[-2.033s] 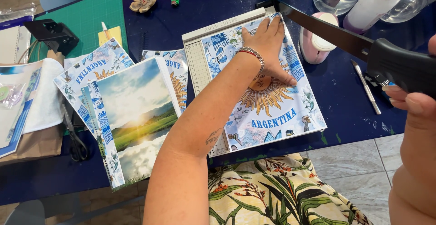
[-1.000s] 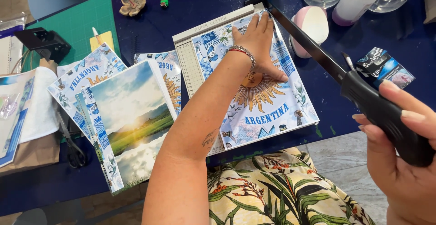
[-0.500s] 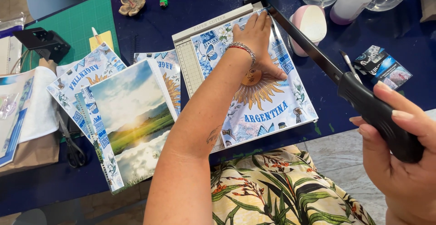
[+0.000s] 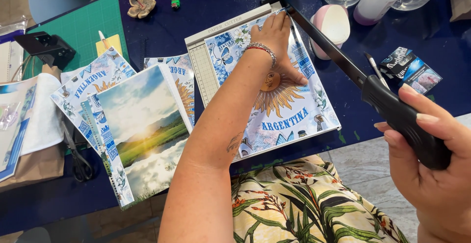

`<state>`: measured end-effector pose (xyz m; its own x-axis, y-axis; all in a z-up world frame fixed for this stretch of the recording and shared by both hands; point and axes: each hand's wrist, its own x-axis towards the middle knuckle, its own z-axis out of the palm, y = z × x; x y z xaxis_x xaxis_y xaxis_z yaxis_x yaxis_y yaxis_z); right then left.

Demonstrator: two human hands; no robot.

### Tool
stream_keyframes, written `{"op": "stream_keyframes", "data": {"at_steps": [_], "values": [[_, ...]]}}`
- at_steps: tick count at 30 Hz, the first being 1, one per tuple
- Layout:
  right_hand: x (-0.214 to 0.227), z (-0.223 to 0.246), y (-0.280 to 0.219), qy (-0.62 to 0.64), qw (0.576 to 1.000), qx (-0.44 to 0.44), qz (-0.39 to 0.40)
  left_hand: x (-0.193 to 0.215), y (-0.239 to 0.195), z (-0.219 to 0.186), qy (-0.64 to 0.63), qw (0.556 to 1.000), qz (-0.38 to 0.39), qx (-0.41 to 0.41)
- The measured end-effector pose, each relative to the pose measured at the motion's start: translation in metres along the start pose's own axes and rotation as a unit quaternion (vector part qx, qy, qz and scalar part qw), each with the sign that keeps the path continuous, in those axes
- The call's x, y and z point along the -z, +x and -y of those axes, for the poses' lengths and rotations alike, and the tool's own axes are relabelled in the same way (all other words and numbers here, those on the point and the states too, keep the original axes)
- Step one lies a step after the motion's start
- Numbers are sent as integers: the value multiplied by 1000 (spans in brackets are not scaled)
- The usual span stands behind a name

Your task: Trimming the edges of printed sheets using a manual paper cutter

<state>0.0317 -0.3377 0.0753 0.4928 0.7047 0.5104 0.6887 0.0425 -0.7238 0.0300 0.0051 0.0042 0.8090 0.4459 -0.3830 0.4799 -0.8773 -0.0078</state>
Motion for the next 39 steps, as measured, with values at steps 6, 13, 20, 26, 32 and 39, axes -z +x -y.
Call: {"op": "stream_keyframes", "data": {"at_steps": [6, 13, 20, 26, 32, 39], "values": [[0, 0, 1, 6, 1000, 4, 5, 15, -7, -6, -5, 999, 46, 21], [0, 3, 1, -2, 1000, 8, 9, 20, -12, -12, -43, 995, 77, 38], [1, 1, 1, 11, 1000, 24, 11, 15, -8, -9, -43, 996, 70, 31], [2, 4, 2, 0, 1000, 15, 17, 12, -6, -8, -40, 997, 58, 28], [0, -6, -10, 4, 1000, 10, 4, 11, -6, -8, -38, 997, 57, 29], [9, -25, -42, -145, 988, 5, 51, 15, -10, -12, -26, 996, 68, 42]]}}
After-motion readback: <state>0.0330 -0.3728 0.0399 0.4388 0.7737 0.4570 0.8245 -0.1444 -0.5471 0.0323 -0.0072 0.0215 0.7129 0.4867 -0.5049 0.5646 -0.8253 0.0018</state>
